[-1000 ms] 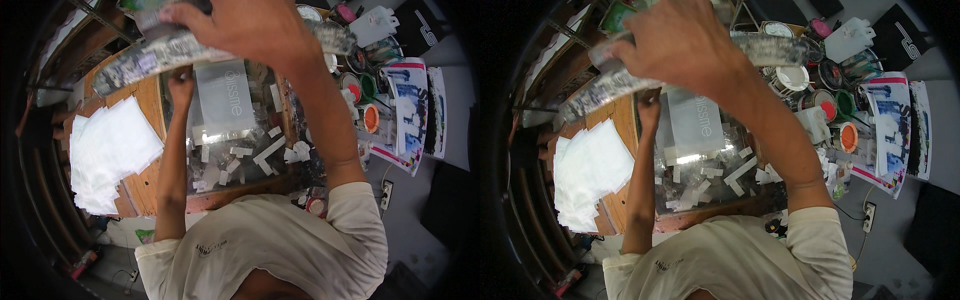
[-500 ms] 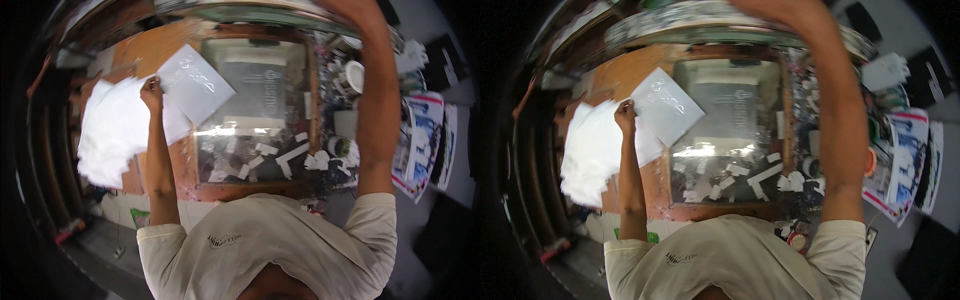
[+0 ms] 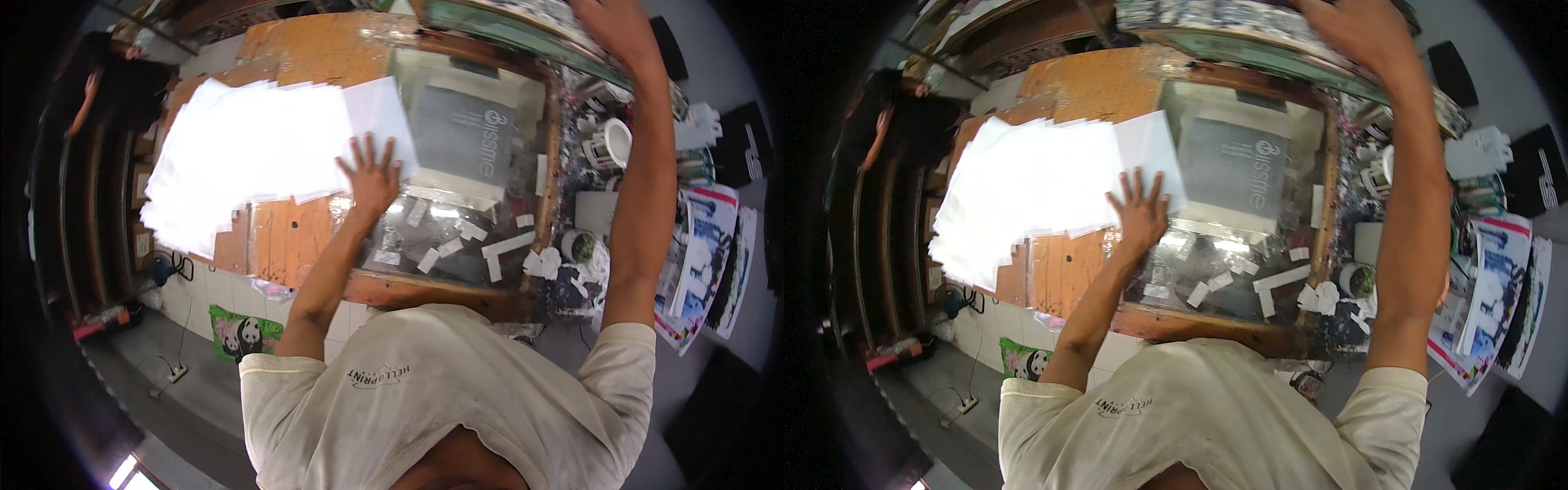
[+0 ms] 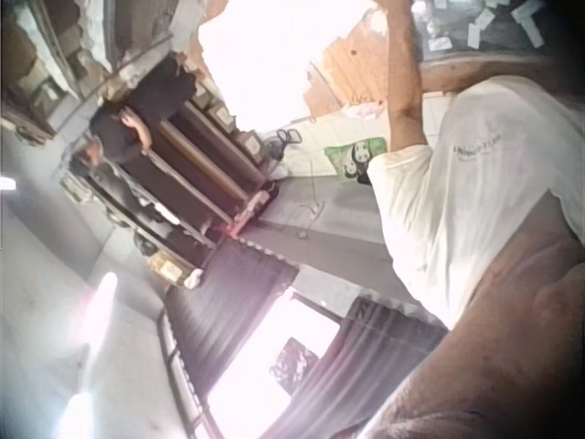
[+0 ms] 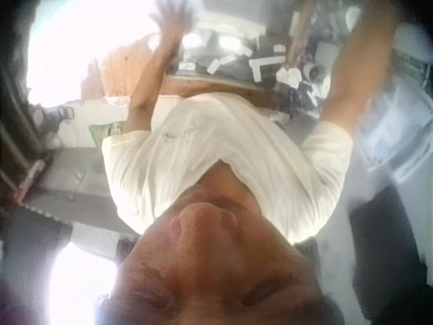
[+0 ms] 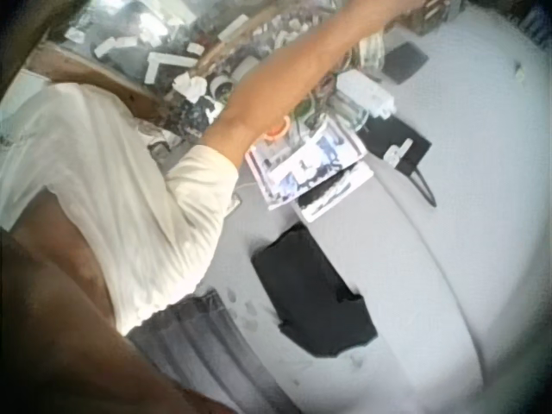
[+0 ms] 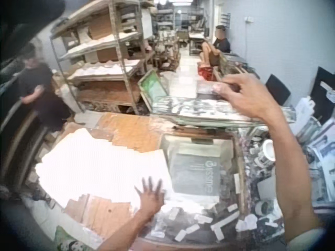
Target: The person repeatedly places white sheets under a screen printing frame, uses a squeegee to pull ink across the screen, and removes the printed sheets to a growing stack. A second person assists by handling the printed sheets on the left side of the table.
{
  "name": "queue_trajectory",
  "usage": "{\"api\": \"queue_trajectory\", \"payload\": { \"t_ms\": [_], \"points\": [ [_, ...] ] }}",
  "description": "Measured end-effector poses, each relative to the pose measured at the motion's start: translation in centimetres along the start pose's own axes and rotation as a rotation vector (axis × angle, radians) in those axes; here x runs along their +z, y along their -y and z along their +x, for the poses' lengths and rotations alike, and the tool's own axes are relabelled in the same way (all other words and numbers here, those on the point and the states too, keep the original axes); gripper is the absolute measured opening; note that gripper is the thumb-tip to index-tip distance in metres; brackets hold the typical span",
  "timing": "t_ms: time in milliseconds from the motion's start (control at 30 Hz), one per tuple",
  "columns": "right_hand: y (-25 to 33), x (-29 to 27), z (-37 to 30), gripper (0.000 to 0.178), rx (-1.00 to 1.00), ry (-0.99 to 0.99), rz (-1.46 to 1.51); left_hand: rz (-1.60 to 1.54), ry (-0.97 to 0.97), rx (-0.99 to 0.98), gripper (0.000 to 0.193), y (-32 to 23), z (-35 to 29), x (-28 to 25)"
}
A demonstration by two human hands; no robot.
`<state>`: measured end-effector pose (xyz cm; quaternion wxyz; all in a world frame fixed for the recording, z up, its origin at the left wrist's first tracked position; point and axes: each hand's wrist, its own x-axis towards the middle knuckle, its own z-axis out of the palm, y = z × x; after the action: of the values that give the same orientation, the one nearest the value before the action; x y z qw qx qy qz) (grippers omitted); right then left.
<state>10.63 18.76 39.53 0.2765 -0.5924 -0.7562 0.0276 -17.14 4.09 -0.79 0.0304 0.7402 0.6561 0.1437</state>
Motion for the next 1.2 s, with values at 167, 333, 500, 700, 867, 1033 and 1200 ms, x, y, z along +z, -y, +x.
{"api": "queue_trajectory", "payload": {
  "t_ms": [167, 333, 500, 700, 867, 1033, 1200],
  "points": [
    [-3.0, 0.7, 0.3, 0.045, -0.16, 0.019, -0.063, -0.179, 0.052, 0.249, 0.05, -12.9, 2.5, 3.0],
    [-3.8, 0.1, 0.1, 0.052, -0.091, 0.019, -0.029, -0.295, 0.098, 0.356, 0.05, -18.4, 2.4, 4.1],
    [-2.2, -1.9, 0.2, 0.055, 0.031, 0.118, 0.074, -0.175, 0.036, 0.192, 0.056, -17.1, 1.6, 3.0],
    [-4.5, 0.0, 0.3, 0.053, -0.08, -0.009, 0.086, -0.165, 0.103, 0.188, 0.059, -16.6, -0.3, 2.1],
    [-1.0, -3.2, -2.0, 0.045, 0.092, 0.174, 0.14, -0.151, 0.092, 0.211, 0.06, -16.2, -1.5, 2.3],
    [-2.6, -0.8, -2.3, 0.042, -0.093, 0.051, 0.132, -0.159, 0.087, 0.231, 0.062, -16.3, -1.6, 2.2],
    [-4.0, 3.0, -2.1, 0.052, -0.228, -0.105, 0.071, -0.215, 0.09, 0.223, 0.062, -15.3, -2.4, 2.2]
  ]
}}
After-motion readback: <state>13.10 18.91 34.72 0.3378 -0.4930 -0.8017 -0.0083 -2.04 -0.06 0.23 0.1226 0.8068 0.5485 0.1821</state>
